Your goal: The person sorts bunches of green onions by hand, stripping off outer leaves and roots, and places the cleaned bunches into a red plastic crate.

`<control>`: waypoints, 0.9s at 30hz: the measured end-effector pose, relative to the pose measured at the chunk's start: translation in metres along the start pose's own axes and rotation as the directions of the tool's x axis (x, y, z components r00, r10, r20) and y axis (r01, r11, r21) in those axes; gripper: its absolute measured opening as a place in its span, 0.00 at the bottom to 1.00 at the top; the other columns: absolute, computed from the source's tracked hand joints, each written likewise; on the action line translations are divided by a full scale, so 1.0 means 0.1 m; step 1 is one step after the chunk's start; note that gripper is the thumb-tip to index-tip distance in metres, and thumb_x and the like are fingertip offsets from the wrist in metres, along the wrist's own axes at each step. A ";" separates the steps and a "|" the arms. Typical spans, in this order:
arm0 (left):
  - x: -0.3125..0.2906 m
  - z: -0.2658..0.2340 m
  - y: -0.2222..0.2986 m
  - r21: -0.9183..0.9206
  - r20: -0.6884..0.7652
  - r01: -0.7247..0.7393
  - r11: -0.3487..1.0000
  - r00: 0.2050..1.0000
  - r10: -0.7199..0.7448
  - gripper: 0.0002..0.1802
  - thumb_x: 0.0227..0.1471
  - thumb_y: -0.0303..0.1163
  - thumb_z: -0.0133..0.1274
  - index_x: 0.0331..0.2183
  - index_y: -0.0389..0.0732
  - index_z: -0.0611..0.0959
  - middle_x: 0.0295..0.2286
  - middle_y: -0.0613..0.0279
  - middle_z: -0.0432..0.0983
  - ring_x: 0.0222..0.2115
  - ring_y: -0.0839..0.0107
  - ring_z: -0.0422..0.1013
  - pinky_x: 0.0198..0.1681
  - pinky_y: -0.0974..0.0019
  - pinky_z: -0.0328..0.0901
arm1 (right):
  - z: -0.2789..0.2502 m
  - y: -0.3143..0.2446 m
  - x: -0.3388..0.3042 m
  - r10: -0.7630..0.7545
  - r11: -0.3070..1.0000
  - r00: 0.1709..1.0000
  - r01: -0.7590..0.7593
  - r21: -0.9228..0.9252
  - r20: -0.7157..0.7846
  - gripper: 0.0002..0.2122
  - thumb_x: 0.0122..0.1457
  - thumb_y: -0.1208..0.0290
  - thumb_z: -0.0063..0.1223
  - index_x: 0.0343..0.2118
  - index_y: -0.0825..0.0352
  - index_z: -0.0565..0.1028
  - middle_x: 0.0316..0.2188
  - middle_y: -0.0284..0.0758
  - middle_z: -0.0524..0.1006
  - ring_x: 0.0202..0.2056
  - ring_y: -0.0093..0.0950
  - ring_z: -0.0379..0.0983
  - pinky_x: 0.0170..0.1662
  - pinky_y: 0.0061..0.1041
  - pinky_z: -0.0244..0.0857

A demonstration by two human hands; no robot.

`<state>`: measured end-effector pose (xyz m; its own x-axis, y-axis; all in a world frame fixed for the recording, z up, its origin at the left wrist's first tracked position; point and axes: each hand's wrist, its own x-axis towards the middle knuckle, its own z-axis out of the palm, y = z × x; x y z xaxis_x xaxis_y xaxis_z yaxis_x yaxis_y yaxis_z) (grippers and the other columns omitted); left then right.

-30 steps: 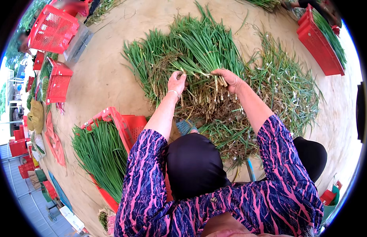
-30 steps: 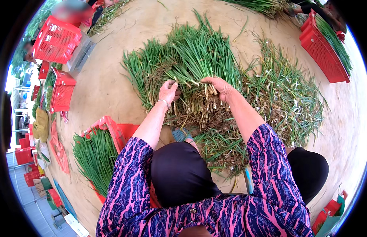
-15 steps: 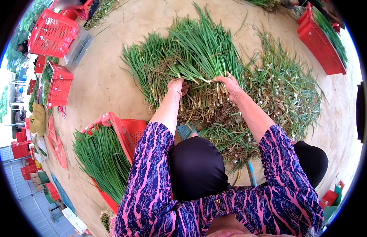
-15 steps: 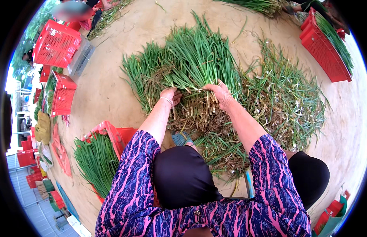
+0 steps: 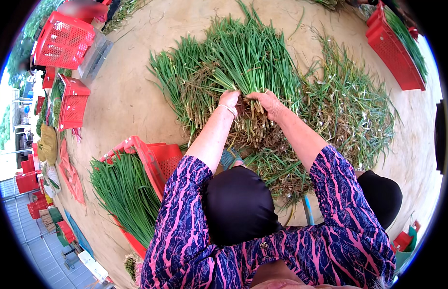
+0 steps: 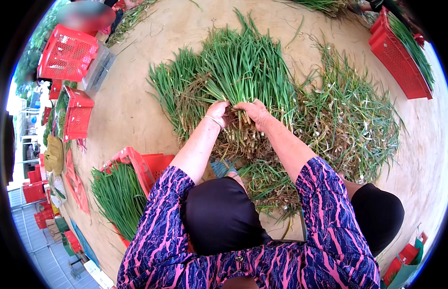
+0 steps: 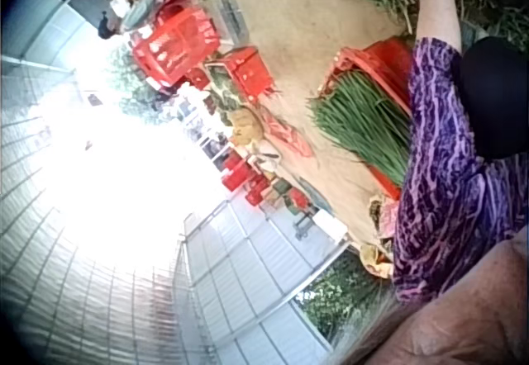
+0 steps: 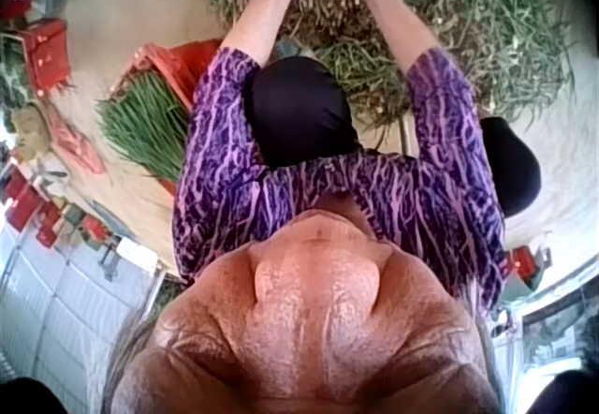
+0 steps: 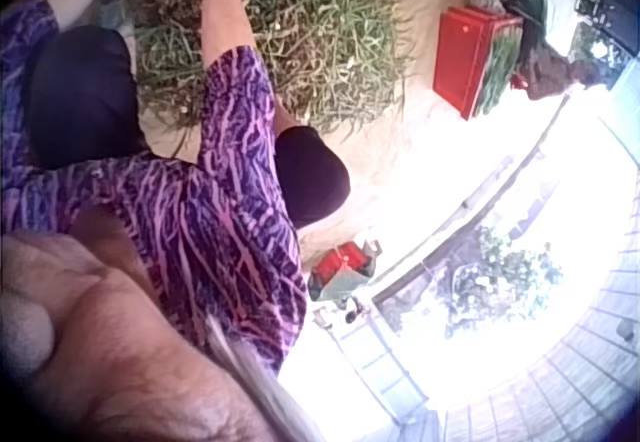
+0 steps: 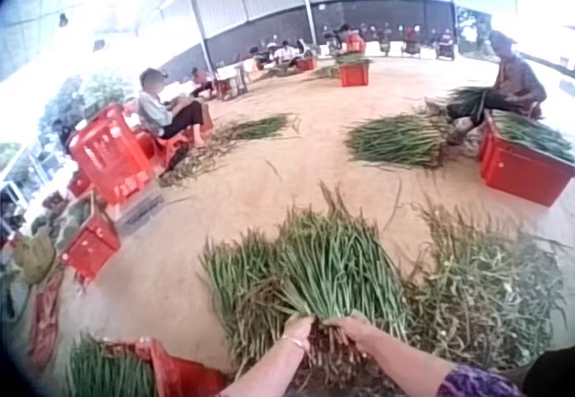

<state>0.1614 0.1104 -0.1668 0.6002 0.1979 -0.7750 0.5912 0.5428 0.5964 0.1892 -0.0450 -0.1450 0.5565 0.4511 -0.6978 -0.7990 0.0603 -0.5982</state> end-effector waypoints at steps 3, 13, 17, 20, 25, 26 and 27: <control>-0.10 -0.12 -0.12 0.275 -0.045 -0.187 0.943 0.977 0.207 0.07 0.56 0.26 0.52 0.37 0.34 0.76 0.28 0.55 0.75 0.24 0.66 0.73 0.21 0.61 0.67 | 0.11 -0.14 -0.19 0.014 0.999 0.996 -0.017 -0.029 -0.089 0.23 0.47 0.72 0.65 0.42 0.73 0.63 0.31 0.43 0.76 0.27 0.33 0.78 0.27 0.37 0.77; -0.88 -0.10 -0.38 0.707 0.593 -0.678 0.200 0.723 0.356 0.15 0.53 0.34 0.52 0.38 0.35 0.71 0.28 0.45 0.75 0.30 0.45 0.72 0.35 0.53 0.67 | -0.28 0.27 -0.38 0.197 0.950 0.953 -0.244 0.193 0.231 0.11 0.51 0.74 0.65 0.36 0.71 0.78 0.32 0.40 0.81 0.31 0.33 0.80 0.35 0.37 0.76; -0.97 -0.04 -0.21 0.739 0.446 -0.298 0.604 0.889 -0.107 0.16 0.54 0.41 0.57 0.35 0.36 0.78 0.31 0.61 0.77 0.28 0.71 0.74 0.29 0.66 0.69 | -0.28 0.38 -0.36 0.192 0.933 0.968 -0.231 0.275 0.163 0.06 0.54 0.73 0.59 0.33 0.69 0.77 0.29 0.39 0.80 0.29 0.33 0.79 0.34 0.36 0.76; -0.98 -0.18 -0.15 0.691 0.346 -0.313 0.652 0.935 0.082 0.16 0.54 0.44 0.60 0.36 0.40 0.82 0.32 0.64 0.79 0.28 0.70 0.76 0.29 0.69 0.71 | -0.33 0.38 -0.36 0.173 0.920 0.973 -0.215 0.329 0.153 0.07 0.54 0.70 0.57 0.32 0.69 0.77 0.28 0.39 0.80 0.29 0.33 0.78 0.37 0.37 0.76; -0.97 -0.31 -0.28 0.887 0.462 -0.358 -0.293 0.669 0.582 0.29 0.46 0.42 0.64 0.52 0.64 0.77 0.63 0.57 0.53 0.64 0.53 0.48 0.64 0.41 0.45 | -0.38 0.32 -0.46 0.136 0.942 0.981 -0.171 0.288 0.138 0.10 0.55 0.70 0.55 0.36 0.71 0.76 0.32 0.43 0.81 0.33 0.35 0.79 0.41 0.39 0.76; -0.92 -0.37 -0.28 0.881 0.454 -0.277 -0.382 0.721 0.524 0.34 0.45 0.43 0.64 0.55 0.69 0.74 0.65 0.58 0.49 0.66 0.53 0.44 0.65 0.38 0.41 | -0.38 0.29 -0.47 0.119 0.949 0.984 -0.152 0.276 0.134 0.11 0.55 0.70 0.54 0.37 0.72 0.76 0.33 0.44 0.81 0.34 0.36 0.79 0.41 0.39 0.76; -0.82 -0.46 -0.30 0.905 0.402 -0.258 -0.339 0.778 0.483 0.40 0.44 0.46 0.66 0.58 0.73 0.68 0.66 0.59 0.44 0.67 0.53 0.40 0.65 0.37 0.39 | -0.38 0.28 -0.51 0.109 0.945 0.984 -0.147 0.293 0.142 0.11 0.55 0.70 0.54 0.36 0.73 0.76 0.33 0.46 0.81 0.34 0.37 0.79 0.42 0.40 0.76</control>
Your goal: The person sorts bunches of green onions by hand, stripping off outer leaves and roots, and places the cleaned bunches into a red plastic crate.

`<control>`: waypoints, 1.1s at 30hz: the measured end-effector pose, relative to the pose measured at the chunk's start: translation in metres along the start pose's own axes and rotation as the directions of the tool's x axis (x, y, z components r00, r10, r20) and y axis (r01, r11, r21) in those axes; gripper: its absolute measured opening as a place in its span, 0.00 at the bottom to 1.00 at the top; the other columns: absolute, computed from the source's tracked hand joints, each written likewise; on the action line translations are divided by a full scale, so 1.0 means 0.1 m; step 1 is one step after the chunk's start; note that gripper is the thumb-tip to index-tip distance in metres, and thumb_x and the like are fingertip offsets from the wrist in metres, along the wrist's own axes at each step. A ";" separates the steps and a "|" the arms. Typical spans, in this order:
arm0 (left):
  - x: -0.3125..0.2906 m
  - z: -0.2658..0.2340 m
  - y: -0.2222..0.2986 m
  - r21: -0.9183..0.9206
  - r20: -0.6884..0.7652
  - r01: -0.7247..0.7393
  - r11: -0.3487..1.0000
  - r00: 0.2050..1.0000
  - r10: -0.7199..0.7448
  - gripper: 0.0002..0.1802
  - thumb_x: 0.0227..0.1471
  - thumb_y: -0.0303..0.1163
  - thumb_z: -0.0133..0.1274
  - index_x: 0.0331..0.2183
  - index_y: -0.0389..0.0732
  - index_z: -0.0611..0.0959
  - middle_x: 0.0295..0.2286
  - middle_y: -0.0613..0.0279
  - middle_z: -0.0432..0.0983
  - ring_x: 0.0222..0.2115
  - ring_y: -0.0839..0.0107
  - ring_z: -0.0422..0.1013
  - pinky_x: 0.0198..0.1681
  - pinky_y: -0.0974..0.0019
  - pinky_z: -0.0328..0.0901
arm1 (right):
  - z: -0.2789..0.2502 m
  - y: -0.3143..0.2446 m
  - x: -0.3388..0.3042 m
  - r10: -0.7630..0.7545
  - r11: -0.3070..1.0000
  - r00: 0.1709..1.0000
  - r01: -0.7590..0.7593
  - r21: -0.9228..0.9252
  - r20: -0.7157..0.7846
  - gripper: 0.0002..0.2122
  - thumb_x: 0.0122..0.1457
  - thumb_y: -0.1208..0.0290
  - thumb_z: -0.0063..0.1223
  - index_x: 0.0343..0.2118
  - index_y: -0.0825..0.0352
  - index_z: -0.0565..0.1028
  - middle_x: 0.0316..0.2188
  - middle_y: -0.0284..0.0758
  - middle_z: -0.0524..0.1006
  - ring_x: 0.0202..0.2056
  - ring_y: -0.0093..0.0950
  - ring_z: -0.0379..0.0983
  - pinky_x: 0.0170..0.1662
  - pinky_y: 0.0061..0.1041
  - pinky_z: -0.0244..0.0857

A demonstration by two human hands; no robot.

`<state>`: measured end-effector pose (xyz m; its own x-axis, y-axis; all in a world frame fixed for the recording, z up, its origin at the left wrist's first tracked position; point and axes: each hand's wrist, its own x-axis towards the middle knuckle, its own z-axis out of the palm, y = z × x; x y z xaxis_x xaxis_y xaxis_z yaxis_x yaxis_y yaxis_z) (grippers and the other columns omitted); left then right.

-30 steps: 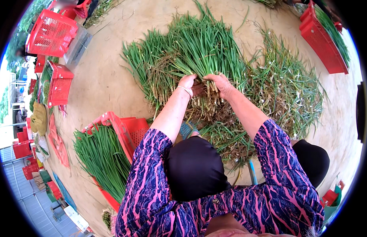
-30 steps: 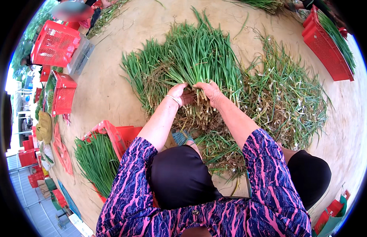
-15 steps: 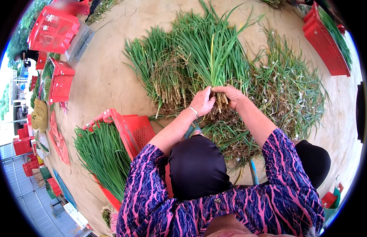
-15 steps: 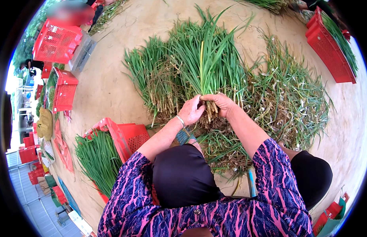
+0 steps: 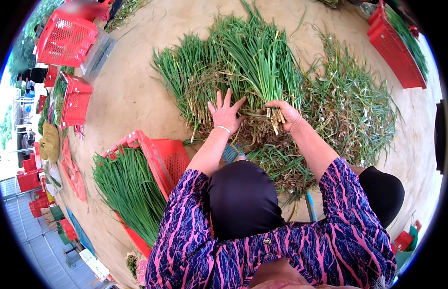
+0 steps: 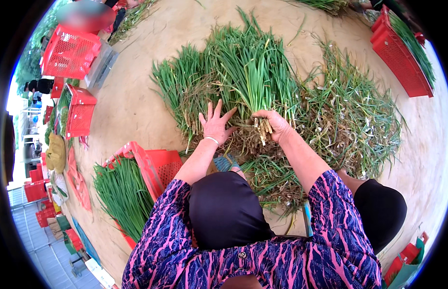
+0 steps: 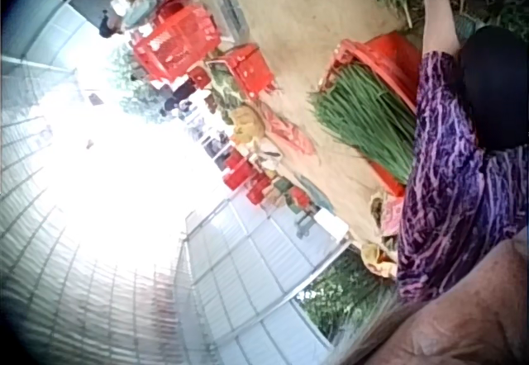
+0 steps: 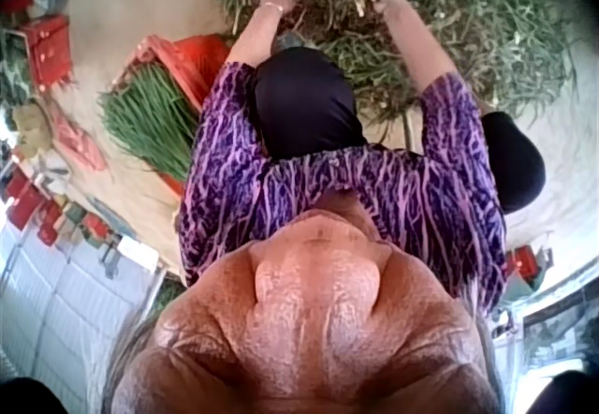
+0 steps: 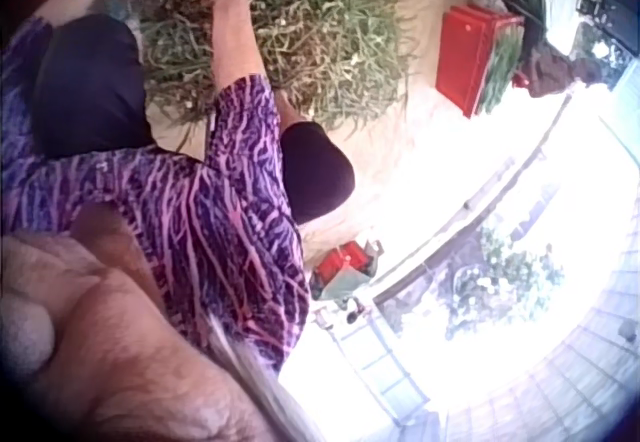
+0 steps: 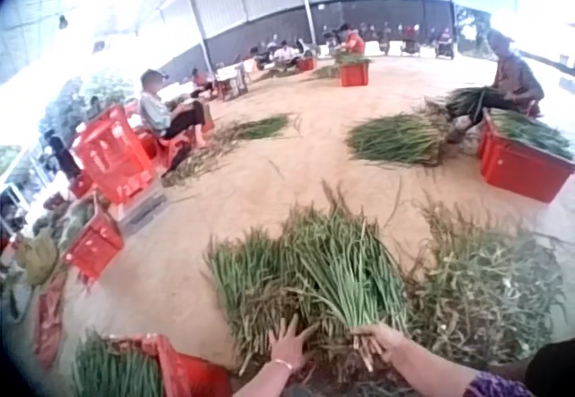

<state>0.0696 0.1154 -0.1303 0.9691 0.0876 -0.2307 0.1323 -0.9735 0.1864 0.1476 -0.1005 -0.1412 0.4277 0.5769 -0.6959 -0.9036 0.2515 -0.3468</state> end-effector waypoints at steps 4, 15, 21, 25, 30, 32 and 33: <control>0.12 0.33 -0.36 -0.228 0.299 0.167 0.959 0.950 -0.094 0.51 0.45 0.49 0.65 0.64 0.77 0.53 0.67 0.53 0.38 0.68 0.51 0.37 0.66 0.41 0.43 | 0.17 -0.19 -0.38 -0.105 0.993 0.990 0.100 0.060 0.092 0.08 0.56 0.71 0.54 0.32 0.72 0.76 0.30 0.46 0.80 0.37 0.41 0.80 0.40 0.41 0.77; 0.10 0.51 -0.60 -0.398 0.258 0.152 0.905 0.965 -0.048 0.51 0.45 0.48 0.63 0.66 0.58 0.56 0.67 0.53 0.41 0.67 0.55 0.43 0.67 0.51 0.47 | 0.07 -0.39 -1.38 -0.477 0.877 0.724 0.356 0.322 0.498 0.26 0.51 0.64 0.56 0.51 0.72 0.67 0.26 0.29 0.67 0.25 0.22 0.70 0.33 0.32 0.77; -0.23 0.21 -0.39 -0.380 0.031 0.284 0.880 0.955 -0.295 0.33 0.45 0.44 0.61 0.54 0.49 0.76 0.60 0.60 0.62 0.58 0.57 0.62 0.60 0.57 0.58 | -0.45 0.25 -1.29 -0.142 0.987 0.984 0.150 0.062 -0.109 0.11 0.55 0.70 0.55 0.38 0.69 0.71 0.25 0.36 0.76 0.21 0.29 0.74 0.30 0.36 0.77; -0.32 -0.13 -0.52 -0.837 0.228 0.200 0.510 0.974 -0.008 0.43 0.47 0.41 0.64 0.61 0.37 0.65 0.51 0.46 0.73 0.53 0.59 0.69 0.54 0.60 0.65 | -0.31 0.39 -1.26 -0.023 0.996 0.975 0.004 -0.088 -0.223 0.06 0.55 0.69 0.55 0.28 0.65 0.73 0.19 0.36 0.76 0.19 0.29 0.73 0.25 0.31 0.73; -0.58 -1.49 -0.01 -0.846 0.494 0.355 0.398 0.802 0.335 0.58 0.47 0.44 0.67 0.66 0.36 0.47 0.53 0.52 0.71 0.53 0.64 0.68 0.58 0.60 0.61 | 0.29 0.24 -1.71 -0.406 0.872 0.898 0.327 -0.363 -0.167 0.16 0.50 0.76 0.60 0.41 0.69 0.70 0.30 0.38 0.77 0.25 0.29 0.75 0.28 0.28 0.72; -0.60 -1.66 0.15 -0.848 0.515 0.388 0.362 0.766 0.384 0.56 0.47 0.49 0.66 0.65 0.36 0.51 0.52 0.51 0.71 0.52 0.63 0.69 0.57 0.59 0.61 | 0.54 0.20 -1.97 -0.541 0.731 0.839 0.434 -0.526 -0.059 0.23 0.47 0.77 0.61 0.48 0.70 0.67 0.36 0.40 0.77 0.31 0.31 0.76 0.33 0.29 0.73; -0.62 -1.71 0.24 -0.856 0.514 0.412 0.314 0.750 0.416 0.54 0.47 0.51 0.65 0.64 0.37 0.54 0.52 0.51 0.71 0.51 0.62 0.69 0.57 0.58 0.61 | 0.45 0.20 -1.90 -0.614 0.544 0.786 0.481 -0.688 0.064 0.31 0.44 0.74 0.63 0.53 0.72 0.63 0.41 0.44 0.76 0.39 0.35 0.75 0.43 0.32 0.71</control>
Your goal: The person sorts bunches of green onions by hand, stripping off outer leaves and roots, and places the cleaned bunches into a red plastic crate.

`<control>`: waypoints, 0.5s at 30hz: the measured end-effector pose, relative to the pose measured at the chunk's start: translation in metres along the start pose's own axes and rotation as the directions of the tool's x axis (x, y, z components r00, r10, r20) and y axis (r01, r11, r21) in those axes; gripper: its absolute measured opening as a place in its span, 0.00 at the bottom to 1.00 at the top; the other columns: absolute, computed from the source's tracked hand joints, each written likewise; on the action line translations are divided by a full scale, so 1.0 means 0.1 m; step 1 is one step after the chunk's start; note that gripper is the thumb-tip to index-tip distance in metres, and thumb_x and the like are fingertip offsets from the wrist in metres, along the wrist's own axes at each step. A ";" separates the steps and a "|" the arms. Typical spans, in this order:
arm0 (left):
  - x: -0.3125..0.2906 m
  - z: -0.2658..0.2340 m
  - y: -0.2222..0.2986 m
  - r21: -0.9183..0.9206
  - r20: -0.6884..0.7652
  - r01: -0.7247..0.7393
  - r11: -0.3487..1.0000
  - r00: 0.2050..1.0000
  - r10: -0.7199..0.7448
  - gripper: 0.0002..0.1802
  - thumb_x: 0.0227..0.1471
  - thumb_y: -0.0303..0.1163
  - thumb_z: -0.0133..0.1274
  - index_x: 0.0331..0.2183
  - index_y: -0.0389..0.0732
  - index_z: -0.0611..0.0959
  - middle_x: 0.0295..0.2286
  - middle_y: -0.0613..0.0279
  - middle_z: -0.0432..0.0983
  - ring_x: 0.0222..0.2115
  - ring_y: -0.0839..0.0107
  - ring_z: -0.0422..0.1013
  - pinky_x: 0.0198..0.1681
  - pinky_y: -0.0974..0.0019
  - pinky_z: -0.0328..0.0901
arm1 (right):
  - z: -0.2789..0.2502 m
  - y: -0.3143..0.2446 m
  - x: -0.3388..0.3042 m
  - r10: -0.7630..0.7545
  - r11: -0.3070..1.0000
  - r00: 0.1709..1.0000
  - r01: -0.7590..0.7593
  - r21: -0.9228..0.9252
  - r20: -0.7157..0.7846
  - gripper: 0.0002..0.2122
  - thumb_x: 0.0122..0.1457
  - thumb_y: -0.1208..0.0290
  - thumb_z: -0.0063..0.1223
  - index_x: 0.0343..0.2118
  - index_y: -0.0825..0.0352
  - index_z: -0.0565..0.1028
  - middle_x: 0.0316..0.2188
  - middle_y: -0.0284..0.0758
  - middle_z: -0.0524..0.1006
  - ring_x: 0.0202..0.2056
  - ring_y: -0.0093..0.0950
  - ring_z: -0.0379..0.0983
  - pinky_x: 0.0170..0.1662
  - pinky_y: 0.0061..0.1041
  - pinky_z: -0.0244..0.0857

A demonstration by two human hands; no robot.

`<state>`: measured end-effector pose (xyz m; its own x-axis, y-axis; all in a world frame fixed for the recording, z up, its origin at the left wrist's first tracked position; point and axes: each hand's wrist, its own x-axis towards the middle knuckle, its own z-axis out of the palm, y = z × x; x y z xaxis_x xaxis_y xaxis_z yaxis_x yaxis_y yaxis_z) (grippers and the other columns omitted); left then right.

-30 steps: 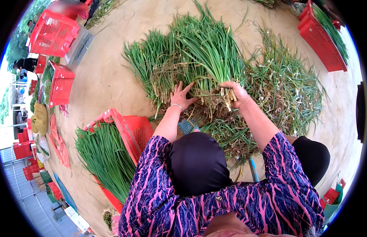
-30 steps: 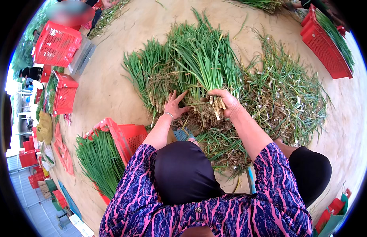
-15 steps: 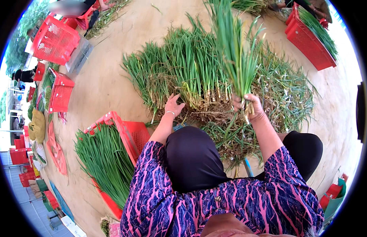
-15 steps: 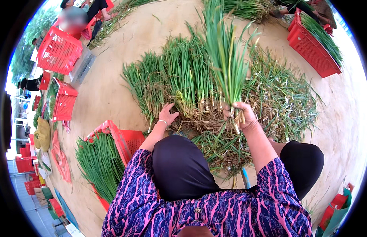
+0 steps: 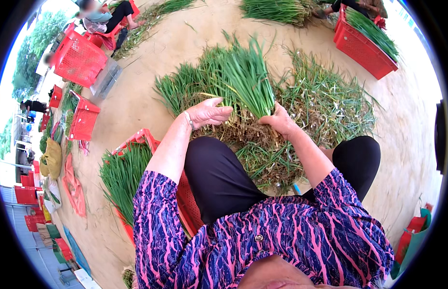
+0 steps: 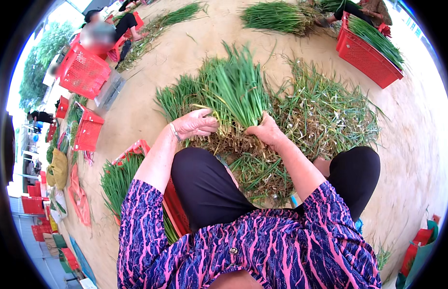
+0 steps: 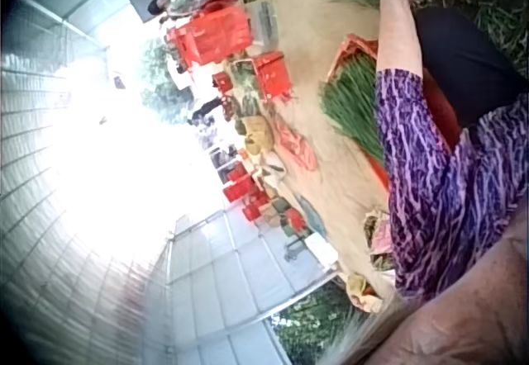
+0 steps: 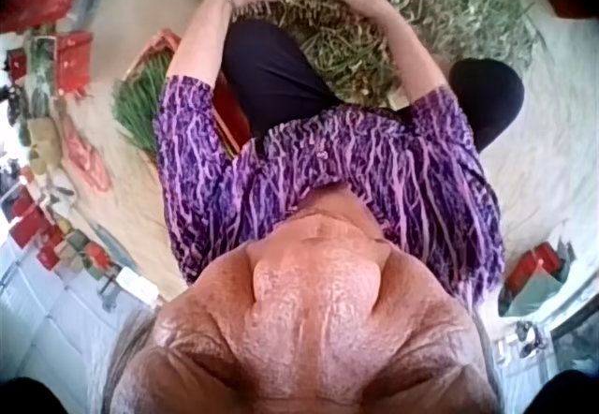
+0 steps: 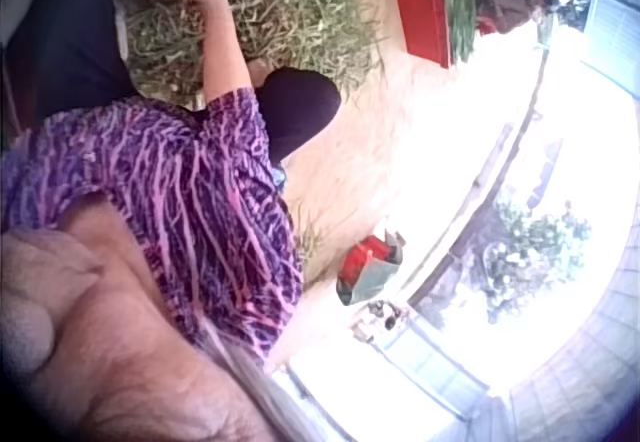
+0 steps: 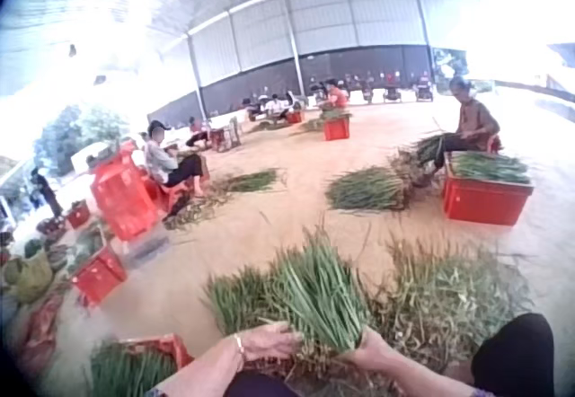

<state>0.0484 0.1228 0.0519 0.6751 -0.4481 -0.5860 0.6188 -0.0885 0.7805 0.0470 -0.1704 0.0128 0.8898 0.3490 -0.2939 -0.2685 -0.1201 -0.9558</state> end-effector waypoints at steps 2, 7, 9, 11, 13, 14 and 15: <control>0.05 0.19 0.05 -0.141 0.025 -0.028 0.990 0.999 0.032 0.49 0.47 0.55 0.64 0.61 0.40 0.62 0.51 0.53 0.72 0.49 0.60 0.71 0.55 0.54 0.63 | 0.07 -0.33 -0.20 -0.155 0.902 0.988 0.135 -0.410 -0.016 0.33 0.42 0.70 0.64 0.52 0.73 0.64 0.42 0.49 0.76 0.43 0.39 0.75 0.49 0.33 0.68; 0.10 0.79 0.17 -0.568 -0.235 -0.449 0.689 0.892 0.387 0.31 0.41 0.56 0.66 0.39 0.43 0.80 0.37 0.59 0.80 0.40 0.60 0.76 0.50 0.47 0.68 | 0.30 -0.75 -0.56 -0.128 0.425 0.981 0.189 -0.885 0.148 0.33 0.43 0.70 0.60 0.54 0.70 0.59 0.35 0.51 0.77 0.39 0.49 0.76 0.41 0.43 0.71; 0.18 0.76 0.03 -0.579 -0.330 -0.499 0.645 0.866 0.375 0.22 0.47 0.45 0.66 0.38 0.40 0.79 0.35 0.56 0.79 0.38 0.59 0.76 0.46 0.50 0.70 | 0.34 -0.72 -0.65 -0.182 0.326 0.956 0.281 -0.903 0.231 0.33 0.43 0.71 0.60 0.54 0.70 0.58 0.35 0.50 0.77 0.38 0.48 0.76 0.41 0.42 0.71; 0.24 0.82 -0.03 -0.616 -0.412 -0.516 0.595 0.855 0.315 0.11 0.49 0.30 0.61 0.35 0.37 0.78 0.34 0.52 0.79 0.36 0.56 0.75 0.45 0.49 0.71 | 0.29 -0.69 -0.72 -0.242 0.284 0.933 0.330 -0.900 0.266 0.35 0.43 0.71 0.60 0.56 0.69 0.57 0.35 0.49 0.77 0.38 0.47 0.77 0.41 0.42 0.71; 0.26 0.80 -0.02 -0.648 -0.423 -0.543 0.534 0.840 0.340 0.09 0.48 0.27 0.60 0.34 0.37 0.78 0.33 0.52 0.78 0.35 0.56 0.75 0.44 0.48 0.71 | 0.20 -0.66 -0.76 -0.325 0.310 0.908 0.365 -0.878 0.263 0.38 0.43 0.72 0.59 0.60 0.68 0.54 0.36 0.48 0.77 0.37 0.46 0.77 0.40 0.41 0.72; 0.25 0.76 0.00 -0.660 -0.433 -0.559 0.502 0.829 0.353 0.09 0.48 0.26 0.59 0.34 0.37 0.78 0.33 0.52 0.78 0.34 0.56 0.75 0.43 0.47 0.71 | 0.14 -0.65 -0.77 -0.369 0.321 0.891 0.388 -0.864 0.263 0.40 0.43 0.73 0.59 0.62 0.67 0.53 0.36 0.47 0.78 0.36 0.46 0.78 0.40 0.41 0.72; 0.23 0.71 0.03 -0.640 -0.470 -0.599 0.481 0.801 0.371 0.08 0.48 0.26 0.58 0.33 0.37 0.79 0.30 0.52 0.78 0.34 0.56 0.74 0.42 0.46 0.71 | 0.08 -0.62 -0.74 -0.397 0.406 0.889 0.395 -0.824 0.230 0.45 0.43 0.73 0.59 0.66 0.64 0.47 0.36 0.49 0.78 0.37 0.45 0.78 0.40 0.41 0.72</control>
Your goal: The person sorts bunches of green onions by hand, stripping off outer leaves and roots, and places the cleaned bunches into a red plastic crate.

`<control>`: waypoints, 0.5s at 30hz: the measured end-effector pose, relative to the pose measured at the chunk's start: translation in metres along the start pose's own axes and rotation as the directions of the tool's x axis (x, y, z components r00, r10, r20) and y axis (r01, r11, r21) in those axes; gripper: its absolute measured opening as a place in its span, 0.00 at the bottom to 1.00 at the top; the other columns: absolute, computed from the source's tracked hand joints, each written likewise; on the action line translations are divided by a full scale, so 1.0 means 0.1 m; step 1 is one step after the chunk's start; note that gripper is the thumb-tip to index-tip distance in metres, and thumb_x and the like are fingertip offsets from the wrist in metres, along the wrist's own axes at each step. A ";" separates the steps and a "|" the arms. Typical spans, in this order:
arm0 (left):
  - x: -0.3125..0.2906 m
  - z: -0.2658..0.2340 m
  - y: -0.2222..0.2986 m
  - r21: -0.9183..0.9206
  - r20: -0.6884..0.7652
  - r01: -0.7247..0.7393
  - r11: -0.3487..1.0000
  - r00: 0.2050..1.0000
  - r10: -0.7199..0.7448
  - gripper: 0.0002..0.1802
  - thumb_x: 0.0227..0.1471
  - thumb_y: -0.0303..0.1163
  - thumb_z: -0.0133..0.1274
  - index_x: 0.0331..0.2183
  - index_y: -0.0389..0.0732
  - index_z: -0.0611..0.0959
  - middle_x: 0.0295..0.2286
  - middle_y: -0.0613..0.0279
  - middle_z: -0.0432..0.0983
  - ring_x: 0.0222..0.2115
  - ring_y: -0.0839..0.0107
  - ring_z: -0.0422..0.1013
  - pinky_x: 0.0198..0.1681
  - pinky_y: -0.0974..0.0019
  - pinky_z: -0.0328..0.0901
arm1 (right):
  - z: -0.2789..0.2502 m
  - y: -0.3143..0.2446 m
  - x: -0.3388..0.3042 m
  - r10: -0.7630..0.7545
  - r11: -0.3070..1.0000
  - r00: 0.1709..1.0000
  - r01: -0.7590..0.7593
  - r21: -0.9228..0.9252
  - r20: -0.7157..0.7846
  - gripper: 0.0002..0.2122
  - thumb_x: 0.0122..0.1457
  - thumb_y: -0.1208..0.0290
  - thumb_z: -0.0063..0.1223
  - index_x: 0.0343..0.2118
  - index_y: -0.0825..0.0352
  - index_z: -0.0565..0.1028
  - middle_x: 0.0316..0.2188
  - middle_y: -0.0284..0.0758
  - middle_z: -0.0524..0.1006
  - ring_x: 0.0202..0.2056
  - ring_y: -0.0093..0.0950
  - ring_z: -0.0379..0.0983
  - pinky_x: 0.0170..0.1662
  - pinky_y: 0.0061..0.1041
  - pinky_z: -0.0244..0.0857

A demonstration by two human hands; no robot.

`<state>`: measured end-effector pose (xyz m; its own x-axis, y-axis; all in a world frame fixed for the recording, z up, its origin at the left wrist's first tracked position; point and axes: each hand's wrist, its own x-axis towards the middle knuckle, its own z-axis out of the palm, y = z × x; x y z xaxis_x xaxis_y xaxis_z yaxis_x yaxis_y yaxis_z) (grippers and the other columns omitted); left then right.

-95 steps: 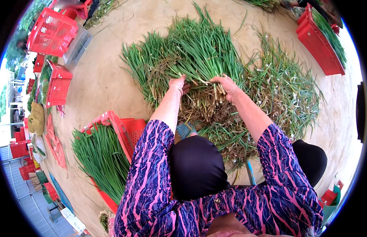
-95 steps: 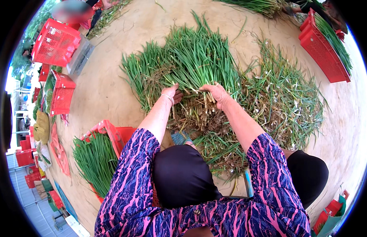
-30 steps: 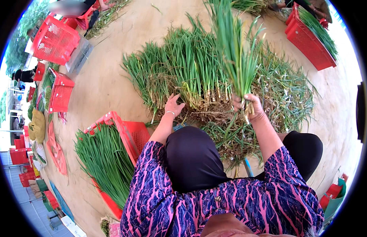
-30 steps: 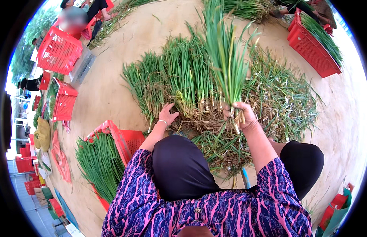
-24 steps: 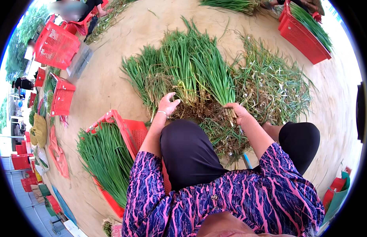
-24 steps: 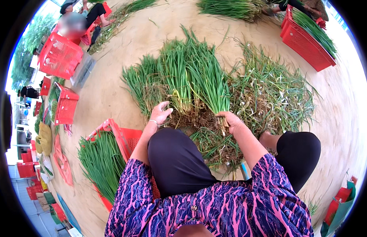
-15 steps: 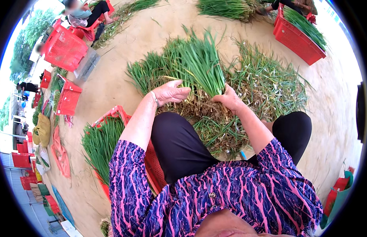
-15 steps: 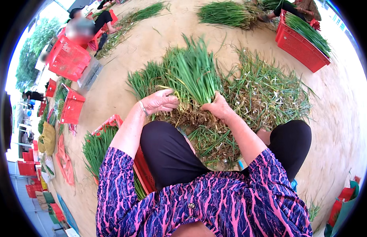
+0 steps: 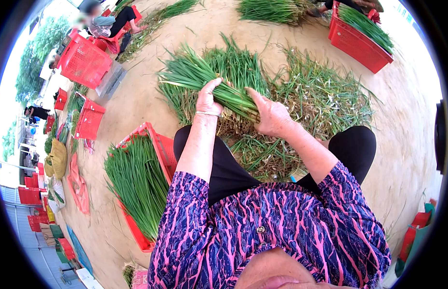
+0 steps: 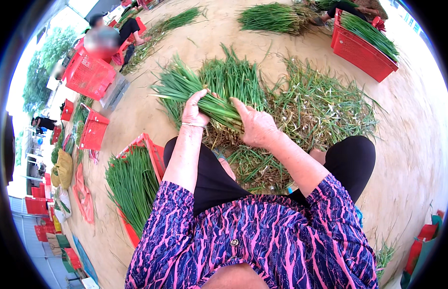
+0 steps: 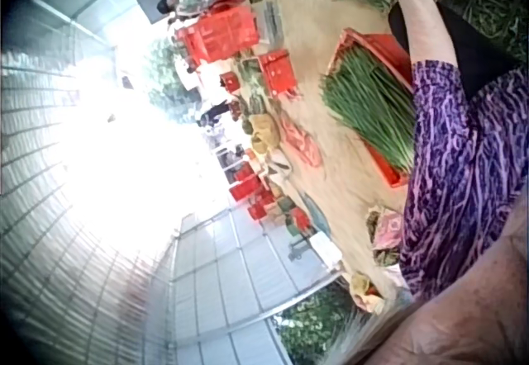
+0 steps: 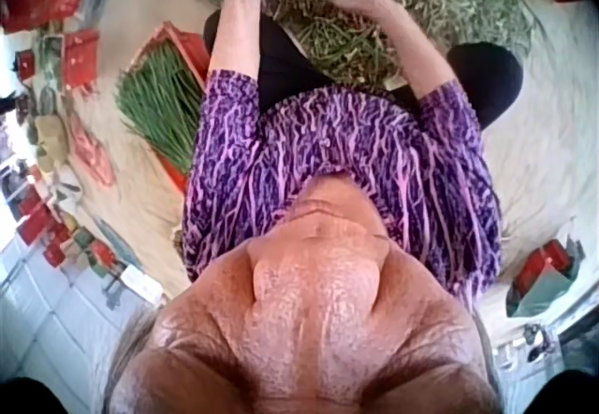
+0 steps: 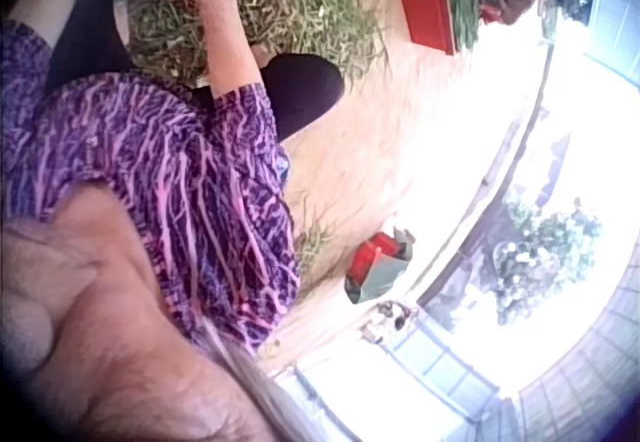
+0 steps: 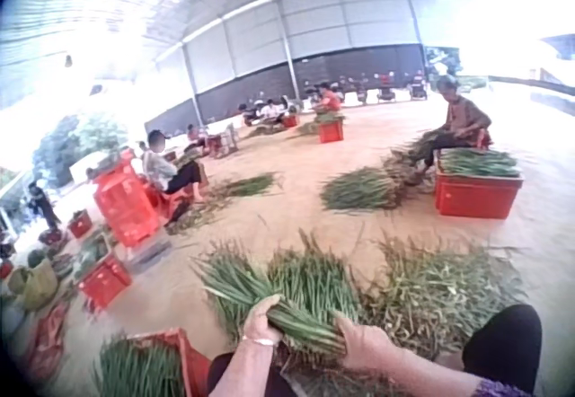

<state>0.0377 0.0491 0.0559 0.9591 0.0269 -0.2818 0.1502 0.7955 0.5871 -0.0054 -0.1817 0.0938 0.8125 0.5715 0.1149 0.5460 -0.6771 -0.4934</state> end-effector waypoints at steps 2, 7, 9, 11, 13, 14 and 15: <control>0.06 -0.05 0.14 -0.035 0.002 -0.060 0.998 0.998 0.060 0.06 0.48 0.27 0.57 0.31 0.37 0.79 0.28 0.51 0.78 0.32 0.56 0.74 0.41 0.47 0.71 | -0.03 0.18 -0.08 0.042 0.959 0.999 -0.033 0.282 -0.029 0.33 0.48 0.69 0.59 0.59 0.67 0.59 0.33 0.51 0.78 0.37 0.45 0.77 0.40 0.41 0.71; 0.02 -0.06 0.26 0.021 -0.052 -0.119 0.993 0.991 0.120 0.04 0.50 0.27 0.58 0.29 0.38 0.79 0.27 0.56 0.76 0.30 0.60 0.74 0.40 0.49 0.72 | 0.23 0.32 -0.23 0.071 0.980 0.996 -0.061 0.192 -0.045 0.12 0.60 0.65 0.52 0.37 0.71 0.71 0.22 0.53 0.75 0.30 0.52 0.75 0.34 0.46 0.69; 0.02 -0.13 0.30 0.018 -0.075 -0.127 0.992 0.989 0.128 0.04 0.50 0.27 0.58 0.29 0.38 0.79 0.26 0.57 0.76 0.30 0.61 0.73 0.40 0.48 0.71 | 0.19 0.32 -0.19 0.051 0.989 0.998 -0.047 0.140 -0.028 0.13 0.62 0.61 0.50 0.34 0.69 0.71 0.21 0.52 0.75 0.28 0.52 0.75 0.33 0.48 0.69; 0.02 -0.16 0.29 0.016 -0.100 -0.120 0.993 0.988 0.121 0.04 0.50 0.27 0.59 0.28 0.39 0.79 0.26 0.57 0.76 0.30 0.61 0.73 0.41 0.47 0.71 | 0.15 0.36 -0.18 0.063 0.994 0.998 -0.064 0.093 0.014 0.14 0.62 0.60 0.50 0.34 0.69 0.71 0.20 0.51 0.75 0.28 0.51 0.75 0.32 0.48 0.69; 0.02 -0.14 0.26 0.020 -0.131 -0.110 0.994 0.985 0.112 0.05 0.50 0.28 0.59 0.28 0.39 0.79 0.26 0.58 0.75 0.30 0.61 0.73 0.41 0.46 0.71 | 0.17 0.43 -0.21 0.031 0.996 1.000 -0.031 0.084 -0.002 0.15 0.62 0.58 0.49 0.32 0.68 0.70 0.21 0.50 0.76 0.27 0.51 0.75 0.32 0.48 0.69; 0.02 -0.13 0.25 0.038 -0.115 -0.111 0.993 0.987 0.115 0.04 0.50 0.27 0.59 0.29 0.39 0.79 0.26 0.58 0.75 0.29 0.61 0.73 0.42 0.44 0.71 | 0.20 0.46 -0.23 0.020 0.995 1.000 -0.018 0.094 -0.018 0.15 0.62 0.57 0.49 0.32 0.68 0.70 0.21 0.50 0.76 0.27 0.51 0.75 0.32 0.47 0.69; 0.02 -0.11 0.25 0.040 -0.123 -0.112 0.993 0.985 0.116 0.04 0.49 0.26 0.59 0.29 0.39 0.79 0.26 0.58 0.75 0.29 0.61 0.73 0.41 0.45 0.71 | 0.23 0.48 -0.24 0.009 0.995 0.999 -0.005 0.104 -0.034 0.16 0.62 0.57 0.49 0.32 0.68 0.70 0.21 0.49 0.76 0.27 0.51 0.75 0.32 0.47 0.69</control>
<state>0.0407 0.0756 0.0615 0.9330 0.1939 -0.3031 0.0509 0.7628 0.6447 -0.0035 -0.2177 0.0473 0.8238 0.5495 0.1395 0.5174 -0.6282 -0.5810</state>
